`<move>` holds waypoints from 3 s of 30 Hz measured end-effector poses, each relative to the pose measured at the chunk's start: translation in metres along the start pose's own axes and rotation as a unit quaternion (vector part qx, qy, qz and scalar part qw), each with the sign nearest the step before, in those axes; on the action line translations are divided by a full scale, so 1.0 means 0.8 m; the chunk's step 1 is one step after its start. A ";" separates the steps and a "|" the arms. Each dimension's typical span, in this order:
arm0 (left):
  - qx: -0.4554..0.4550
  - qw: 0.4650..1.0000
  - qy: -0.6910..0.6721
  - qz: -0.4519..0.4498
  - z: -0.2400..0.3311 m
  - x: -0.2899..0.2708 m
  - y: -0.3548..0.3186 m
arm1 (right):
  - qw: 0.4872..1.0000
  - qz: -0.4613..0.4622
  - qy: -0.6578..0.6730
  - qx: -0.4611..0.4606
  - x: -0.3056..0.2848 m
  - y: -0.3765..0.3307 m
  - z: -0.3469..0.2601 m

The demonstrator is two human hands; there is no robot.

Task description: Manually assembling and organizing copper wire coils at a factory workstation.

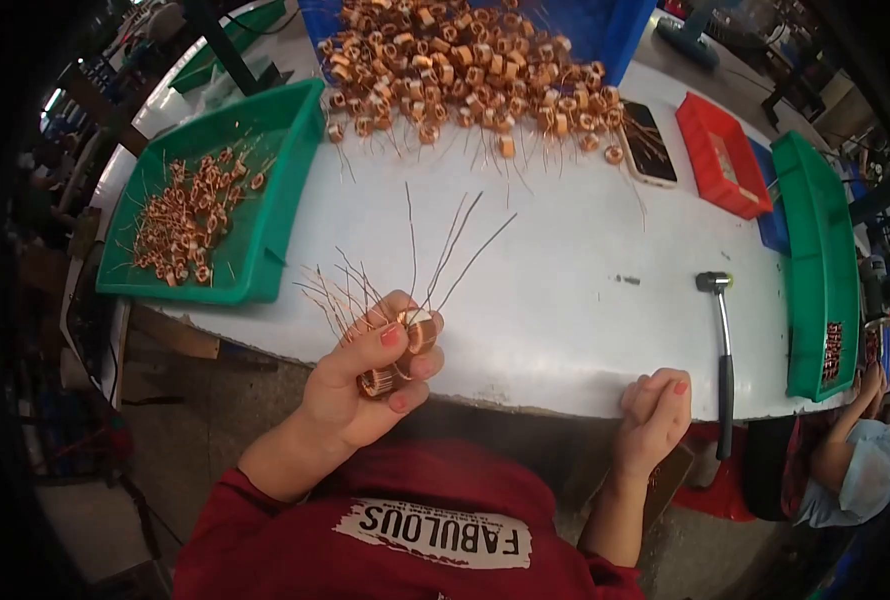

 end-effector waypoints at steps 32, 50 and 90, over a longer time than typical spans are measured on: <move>-0.076 0.926 0.259 0.264 -0.014 0.020 0.000 | 0.989 -0.048 -0.138 0.030 -0.001 0.001 0.003; 0.450 0.279 0.825 0.199 0.249 0.106 -0.035 | 0.976 -0.039 -0.214 -0.001 0.000 0.000 0.017; -0.050 0.725 0.677 -0.117 -0.031 0.005 -0.109 | 0.958 -0.190 -0.204 -0.062 0.049 -0.030 -0.014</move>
Point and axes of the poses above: each hand's wrist, its own y-axis towards the middle knuckle, its own x-axis out of the palm, z = x × y, the point moved 1 cm from there along y, towards the middle knuckle, and after that the axes turned 15 degrees about -y, right-handed, at the moved point
